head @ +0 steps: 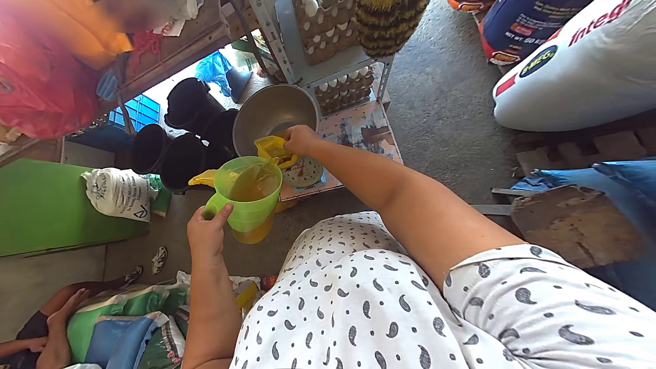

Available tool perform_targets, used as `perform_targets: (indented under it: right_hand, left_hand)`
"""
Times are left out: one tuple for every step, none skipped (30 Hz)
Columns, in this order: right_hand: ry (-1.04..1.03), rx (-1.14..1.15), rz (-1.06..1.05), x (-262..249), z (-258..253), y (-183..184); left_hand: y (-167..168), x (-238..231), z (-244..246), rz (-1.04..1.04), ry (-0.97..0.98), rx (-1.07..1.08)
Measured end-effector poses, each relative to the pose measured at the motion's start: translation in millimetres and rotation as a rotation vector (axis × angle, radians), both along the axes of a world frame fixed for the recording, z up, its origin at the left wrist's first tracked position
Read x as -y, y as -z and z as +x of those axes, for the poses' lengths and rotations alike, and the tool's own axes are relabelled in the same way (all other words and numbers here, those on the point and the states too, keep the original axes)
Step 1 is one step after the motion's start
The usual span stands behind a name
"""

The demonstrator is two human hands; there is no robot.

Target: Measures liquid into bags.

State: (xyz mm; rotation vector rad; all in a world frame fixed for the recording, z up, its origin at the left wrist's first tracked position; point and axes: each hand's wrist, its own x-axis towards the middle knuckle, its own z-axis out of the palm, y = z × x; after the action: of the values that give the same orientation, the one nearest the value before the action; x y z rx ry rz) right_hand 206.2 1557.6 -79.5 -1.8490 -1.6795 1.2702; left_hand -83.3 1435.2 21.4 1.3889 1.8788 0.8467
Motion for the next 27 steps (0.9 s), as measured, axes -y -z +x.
perform_targets:
  right_hand:
    - [-0.001, 0.002, -0.002, 0.1, -0.1, -0.1]
    - [-0.003, 0.003, -0.003, 0.0, -0.3, -0.2]
    - [-0.004, 0.002, -0.002, -0.3, -0.5, 0.4]
    - [-0.005, 0.003, -0.002, -0.7, -0.8, 0.7]
    - [-0.006, 0.003, -0.003, -0.8, -1.0, 0.3]
    - [-0.005, 0.003, -0.004, -0.4, -0.9, -0.5]
    - [-0.004, 0.002, -0.005, -0.1, -0.7, -0.8]
    - [-0.003, 0.0, -0.005, 0.1, -0.6, -0.6]
    - [-0.004, -0.001, -0.005, 0.4, -0.4, -0.1]
    - [-0.006, -0.001, -0.003, 0.7, -0.5, 0.2]
    - [-0.007, 0.0, 0.001, 1.0, -0.5, 0.1]
    - [-0.008, 0.002, 0.001, 1.2, -0.5, 0.0]
    - [-0.006, 0.002, 0.0, 1.4, -0.3, -0.5]
    - [-0.003, -0.001, -0.002, 1.7, -0.3, -0.6]
    - [0.001, -0.004, -0.002, 1.8, -0.3, -0.2]
    - [0.005, -0.005, -0.001, 2.0, -0.4, -0.2]
    - [0.007, -0.007, -0.002, 2.5, -0.5, -0.8]
    - [0.01, -0.009, -0.001, 3.0, -0.6, -1.2]
    - [0.014, -0.013, 0.001, 3.6, -0.8, -1.3]
    - [0.018, -0.015, 0.002, 3.9, -0.7, -1.3]
    - [0.019, -0.015, 0.0, 4.2, -0.4, -1.3]
    - [0.018, -0.014, -0.002, 4.3, -0.1, -1.0]
    - [0.016, -0.013, -0.002, 4.1, 0.2, -0.2]
    - [0.015, -0.013, 0.0, 4.0, 0.4, 0.6]
    - [0.015, -0.016, 0.002, 4.2, 0.8, 1.0]
    - [0.016, -0.018, 0.003, 5.1, 1.0, 1.0]
    - [0.015, -0.02, 0.002, 6.0, 1.4, 0.3]
  left_hand:
    - [0.7, -0.5, -0.3, 0.003, -0.002, 0.002]
    - [0.8, -0.8, -0.3, 0.007, -0.002, 0.005]
    - [0.6, -0.9, 0.0, 0.008, -0.002, 0.009]
    - [0.3, -0.9, 0.3, 0.01, -0.003, 0.012]
    - [0.1, -1.0, 0.7, 0.014, -0.006, 0.011]
    - [-0.3, -1.0, 1.4, 0.016, -0.008, 0.011]
    - [-0.4, -0.8, 1.9, 0.017, -0.008, 0.014]
    - [-0.2, -0.7, 2.1, 0.019, -0.007, 0.02]
    - [0.5, -0.6, 2.1, 0.025, -0.007, 0.028]
    - [0.8, -0.5, 2.4, 0.028, -0.006, 0.031]
    - [1.1, -0.6, 2.6, 0.033, -0.007, 0.033]
    - [1.3, -0.5, 2.9, 0.033, -0.007, 0.034]
    - [1.2, -0.4, 3.3, 0.032, -0.007, 0.034]
    - [0.9, -0.1, 3.9, 0.028, -0.006, 0.031]
    - [0.7, 0.1, 4.4, 0.024, -0.005, 0.027]
    - [0.5, 0.0, 4.8, 0.026, -0.006, 0.028]
    - [0.6, -0.2, 5.0, 0.032, -0.007, 0.034]
    - [0.6, -0.1, 5.4, 0.034, -0.009, 0.04]
    - [0.5, -0.1, 5.8, 0.035, -0.009, 0.043]
    - [0.2, -0.3, 6.1, 0.033, -0.008, 0.041]
    - [-0.1, -0.7, 6.3, 0.032, -0.008, 0.035]
    - [-0.1, -1.0, 6.4, 0.031, -0.008, 0.029]
    - [-0.1, -1.2, 6.5, 0.029, -0.007, 0.025]
    - [0.1, -1.5, 6.8, 0.03, -0.005, 0.023]
    - [0.5, -1.6, 7.0, 0.032, -0.002, 0.022]
    - [0.8, -1.6, 7.3, 0.034, -0.002, 0.019]
    - [0.3, -1.5, 8.3, 0.031, -0.003, 0.012]
